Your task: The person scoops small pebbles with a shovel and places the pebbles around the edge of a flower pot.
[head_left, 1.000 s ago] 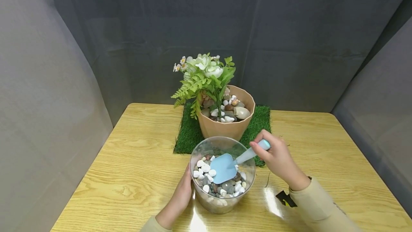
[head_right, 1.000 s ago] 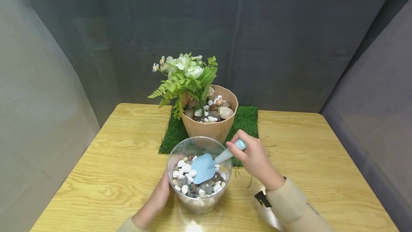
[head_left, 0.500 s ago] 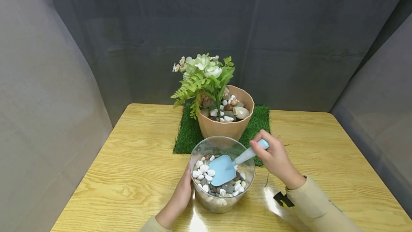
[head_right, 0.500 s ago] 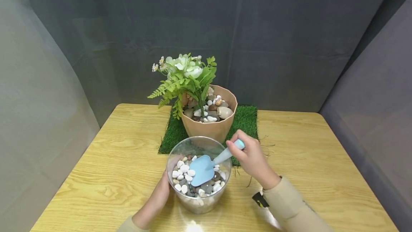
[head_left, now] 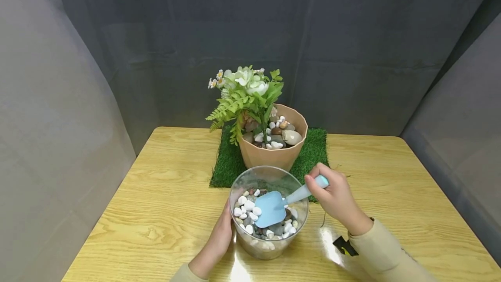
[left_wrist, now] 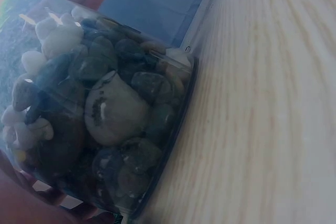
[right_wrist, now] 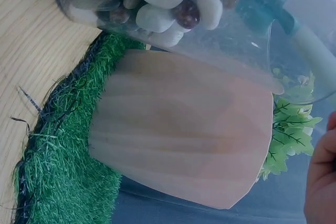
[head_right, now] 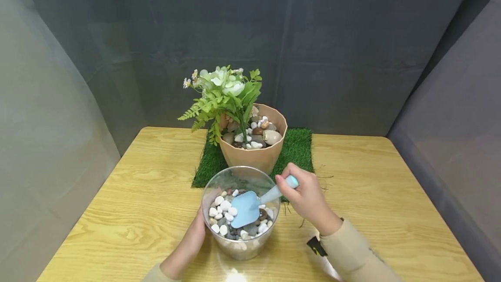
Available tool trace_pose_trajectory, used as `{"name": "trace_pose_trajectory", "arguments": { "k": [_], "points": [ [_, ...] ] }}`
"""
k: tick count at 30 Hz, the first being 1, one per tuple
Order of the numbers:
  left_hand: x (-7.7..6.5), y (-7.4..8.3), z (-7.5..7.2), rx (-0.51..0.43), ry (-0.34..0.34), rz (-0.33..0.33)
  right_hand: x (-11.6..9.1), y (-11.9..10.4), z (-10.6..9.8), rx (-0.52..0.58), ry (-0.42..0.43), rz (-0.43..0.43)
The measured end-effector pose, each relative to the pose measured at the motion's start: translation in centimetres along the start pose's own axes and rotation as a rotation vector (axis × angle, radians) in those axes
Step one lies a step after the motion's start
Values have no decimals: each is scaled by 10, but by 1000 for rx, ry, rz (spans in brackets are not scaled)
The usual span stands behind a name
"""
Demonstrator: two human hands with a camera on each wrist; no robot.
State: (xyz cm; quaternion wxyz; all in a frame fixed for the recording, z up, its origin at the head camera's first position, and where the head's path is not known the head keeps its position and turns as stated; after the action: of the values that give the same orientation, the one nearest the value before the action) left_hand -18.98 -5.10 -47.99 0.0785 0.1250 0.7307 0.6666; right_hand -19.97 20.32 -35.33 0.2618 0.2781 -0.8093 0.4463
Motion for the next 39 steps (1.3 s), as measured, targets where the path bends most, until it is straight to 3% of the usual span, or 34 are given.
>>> {"name": "trace_pose_trajectory", "arguments": {
  "k": [10, 25, 34, 39],
  "points": [
    [0, 2, 0, -1, -3, 6, -1, 1, 2, -8, 59, 134],
    [-1, 4, 0, 5, -11, 8, -3, 2, 4, -89, 165, 60],
    [0, 4, 0, -24, -20, 2, -2, 7, 13, -35, 154, 84],
    [0, 3, 0, -21, -17, -2, -2, 6, 14, -26, 176, 51]
  ]
}}
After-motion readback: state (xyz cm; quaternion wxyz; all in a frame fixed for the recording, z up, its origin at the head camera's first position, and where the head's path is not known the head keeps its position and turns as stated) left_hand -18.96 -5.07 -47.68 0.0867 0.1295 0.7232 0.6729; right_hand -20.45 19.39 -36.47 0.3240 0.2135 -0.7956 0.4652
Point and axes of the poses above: each hand's wrist, its own x-axis towards the middle knuckle, its own z-axis out of the palm, y = z × x, the point moved 7 cm from there along x, towards the middle knuckle, and after that the axes turned 2 degrees about -y, right-handed, at the moved point
